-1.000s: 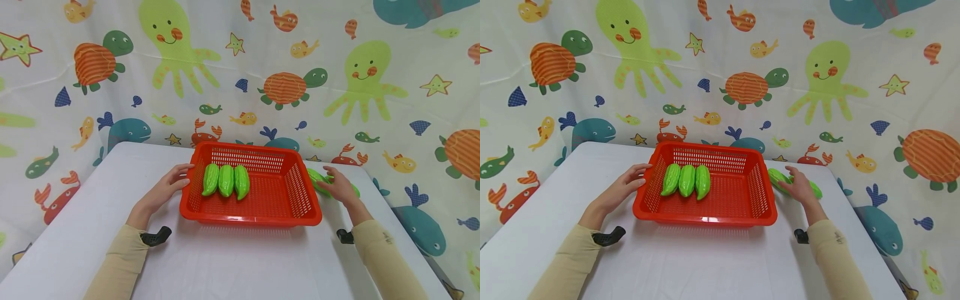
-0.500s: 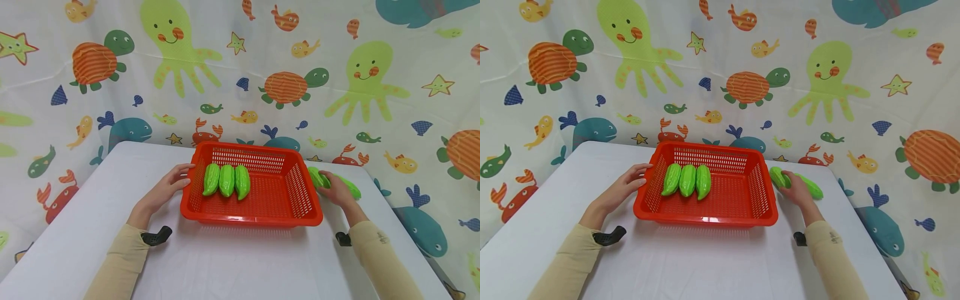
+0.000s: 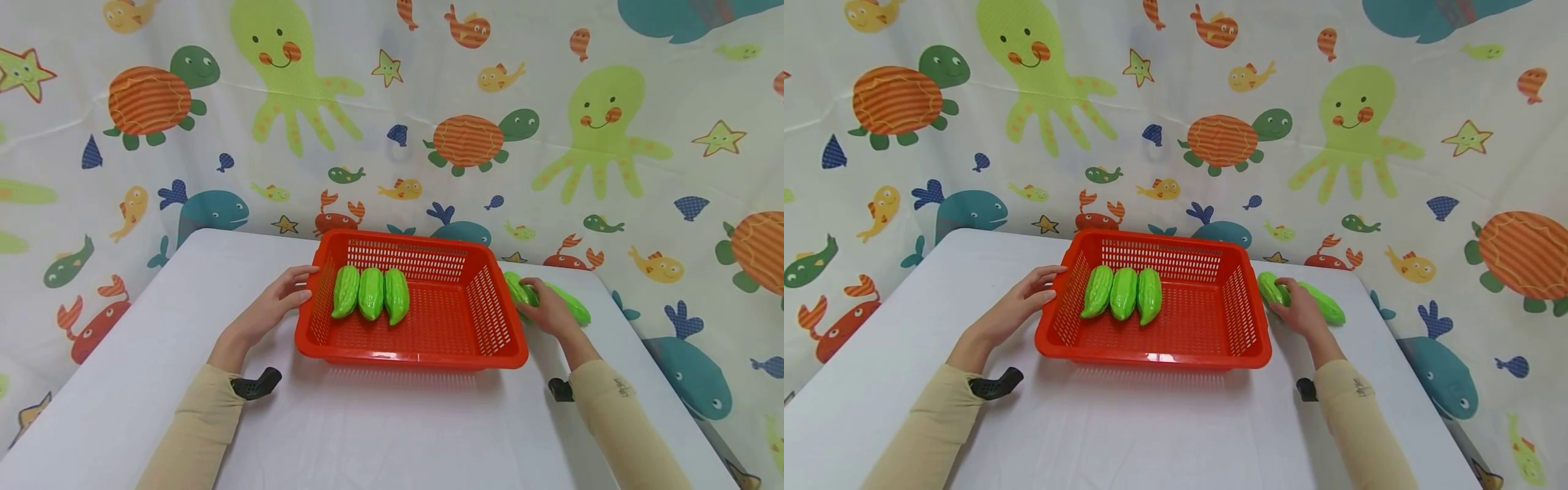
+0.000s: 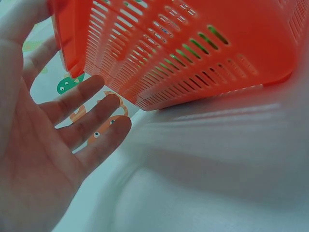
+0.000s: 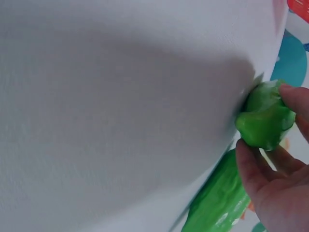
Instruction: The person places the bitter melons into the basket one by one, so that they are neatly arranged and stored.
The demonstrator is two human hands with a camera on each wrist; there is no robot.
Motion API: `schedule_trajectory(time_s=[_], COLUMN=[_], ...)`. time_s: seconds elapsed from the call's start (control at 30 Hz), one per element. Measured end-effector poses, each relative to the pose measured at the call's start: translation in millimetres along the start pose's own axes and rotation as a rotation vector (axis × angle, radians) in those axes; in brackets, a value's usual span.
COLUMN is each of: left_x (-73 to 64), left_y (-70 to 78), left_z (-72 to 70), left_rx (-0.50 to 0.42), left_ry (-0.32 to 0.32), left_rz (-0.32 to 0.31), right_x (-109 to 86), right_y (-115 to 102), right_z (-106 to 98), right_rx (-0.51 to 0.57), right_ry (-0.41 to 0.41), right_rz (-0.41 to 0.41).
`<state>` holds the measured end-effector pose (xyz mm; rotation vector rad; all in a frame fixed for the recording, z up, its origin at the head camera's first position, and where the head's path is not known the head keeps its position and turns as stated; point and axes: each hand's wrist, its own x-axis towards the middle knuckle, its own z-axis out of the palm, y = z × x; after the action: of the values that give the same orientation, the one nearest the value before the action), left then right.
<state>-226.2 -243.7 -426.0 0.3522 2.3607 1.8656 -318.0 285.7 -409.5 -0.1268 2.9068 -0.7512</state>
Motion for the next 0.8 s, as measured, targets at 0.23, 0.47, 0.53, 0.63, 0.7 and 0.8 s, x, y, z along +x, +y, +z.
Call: schedule_trajectory(time_s=[0.23,0.47,0.53,0.63,0.7,0.8], left_x=[0.1,-0.1,-0.3,-0.5,-0.7,-0.8], left_y=[1.3,0.6,0.5,0.4,0.6,1.0], left_z=[0.0,-0.4,-0.4,-0.3,-0.1,0.2], left_rx=[-0.002,-0.003,0.0,0.003,0.005,0.003], left_ry=[-0.005,-0.001,0.0,0.0,-0.001,-0.002], left_rz=[-0.001,-0.002,-0.005,-0.007,-0.007,-0.009], right_x=[-1.5,-3.8,-4.8,-6.5,-7.5,-7.6], right_y=[-4,-8,-8,-7,-6,-3], right_z=[-4,-9,-10,-11,-12,-14], right_rx=[-0.043,-0.05,-0.043,-0.025,-0.025,-0.03], right_ry=[-0.034,-0.096,-0.119,-0.144,-0.152,-0.144], right_rz=[-0.037,-0.082,-0.077,-0.07,-0.079,-0.088])
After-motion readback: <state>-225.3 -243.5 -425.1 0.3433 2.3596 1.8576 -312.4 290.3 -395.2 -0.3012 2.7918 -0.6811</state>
